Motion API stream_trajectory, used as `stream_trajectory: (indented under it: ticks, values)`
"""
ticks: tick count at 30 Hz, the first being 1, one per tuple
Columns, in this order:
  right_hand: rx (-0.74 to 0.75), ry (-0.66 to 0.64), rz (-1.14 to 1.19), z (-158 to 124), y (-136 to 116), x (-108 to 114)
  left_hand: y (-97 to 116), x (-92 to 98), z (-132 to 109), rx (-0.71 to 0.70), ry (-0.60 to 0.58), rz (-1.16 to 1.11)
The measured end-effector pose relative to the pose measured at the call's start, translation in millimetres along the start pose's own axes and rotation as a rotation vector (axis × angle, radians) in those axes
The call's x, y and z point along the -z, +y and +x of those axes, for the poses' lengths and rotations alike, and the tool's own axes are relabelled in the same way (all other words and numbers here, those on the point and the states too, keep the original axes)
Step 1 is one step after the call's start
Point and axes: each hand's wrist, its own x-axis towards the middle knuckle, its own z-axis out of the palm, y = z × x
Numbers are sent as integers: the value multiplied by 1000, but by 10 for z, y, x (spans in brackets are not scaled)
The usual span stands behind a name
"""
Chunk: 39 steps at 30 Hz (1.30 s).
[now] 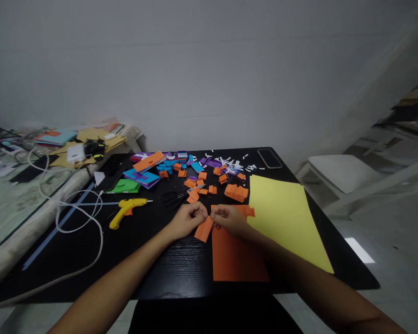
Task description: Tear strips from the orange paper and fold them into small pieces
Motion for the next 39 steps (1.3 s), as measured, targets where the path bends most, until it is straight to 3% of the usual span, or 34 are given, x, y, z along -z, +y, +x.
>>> stream_trajectory:
  ticks: [15,23,29,34,39]
  values:
    - [8,68,49,-8,23,16,21,92,48,19,91,-17]
    - [44,19,74,1,83,-18,19,29,-1,28,43,-28]
    - [58,29,-6,-6,148,-62,50,-16,-30,8,-68,8]
    - [83,58,-58,-19,119,-39,52,96,8,-4,-78,28]
    - [75,107,-20,-7,24,51,12,188,50,67,-48,-103]
